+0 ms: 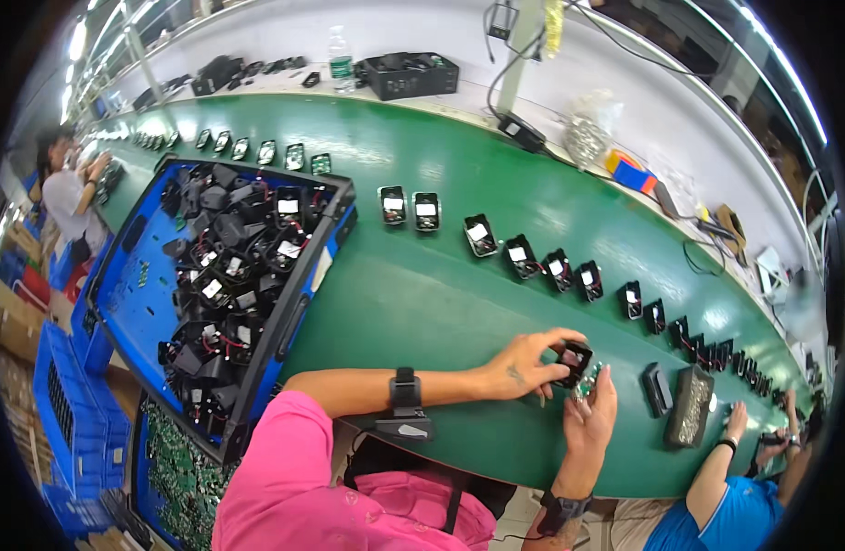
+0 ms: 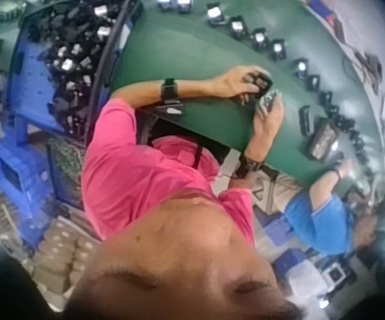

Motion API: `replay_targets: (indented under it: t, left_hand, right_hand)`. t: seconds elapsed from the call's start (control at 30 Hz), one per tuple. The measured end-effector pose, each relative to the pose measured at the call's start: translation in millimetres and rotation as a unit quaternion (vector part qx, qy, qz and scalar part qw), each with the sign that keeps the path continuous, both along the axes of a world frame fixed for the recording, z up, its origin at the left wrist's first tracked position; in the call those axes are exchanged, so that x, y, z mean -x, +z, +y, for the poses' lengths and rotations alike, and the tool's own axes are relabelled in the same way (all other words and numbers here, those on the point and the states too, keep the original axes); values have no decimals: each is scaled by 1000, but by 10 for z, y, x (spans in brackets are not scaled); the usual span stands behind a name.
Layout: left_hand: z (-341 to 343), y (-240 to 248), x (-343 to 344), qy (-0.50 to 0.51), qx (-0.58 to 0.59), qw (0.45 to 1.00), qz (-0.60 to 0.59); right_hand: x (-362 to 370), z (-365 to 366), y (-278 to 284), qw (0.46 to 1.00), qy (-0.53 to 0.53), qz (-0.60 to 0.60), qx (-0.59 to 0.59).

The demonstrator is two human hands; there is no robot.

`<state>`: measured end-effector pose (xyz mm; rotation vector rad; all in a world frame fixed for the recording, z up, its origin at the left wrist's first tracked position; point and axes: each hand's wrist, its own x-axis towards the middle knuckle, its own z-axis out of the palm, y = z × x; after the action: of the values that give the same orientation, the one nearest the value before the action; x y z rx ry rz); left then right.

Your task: Assembling electronic circuit boards into plastic housings on a production line.

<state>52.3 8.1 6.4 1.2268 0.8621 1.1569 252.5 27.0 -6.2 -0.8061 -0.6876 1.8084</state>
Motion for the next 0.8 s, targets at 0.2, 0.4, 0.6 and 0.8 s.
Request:
replay_targets:
  t: [0.2, 0.4, 0.6, 0.8]
  left_hand:
    - [-4, -35, -21, 39, -46, 998, 8]
    - [-31, -53, -10, 79, -81, 992, 61]
    - [-56, -56, -57, 86, -92, 991, 49]
    - [3, -140, -59, 136, -195, 962, 132]
  right_hand:
    - [167, -83, 103, 991, -77, -100, -33]
    - [186, -89, 119, 997, -47, -46, -42]
    - [125, -118, -8, 981, -72, -118, -133]
    - [180, -212, 178, 937, 13, -291, -193]
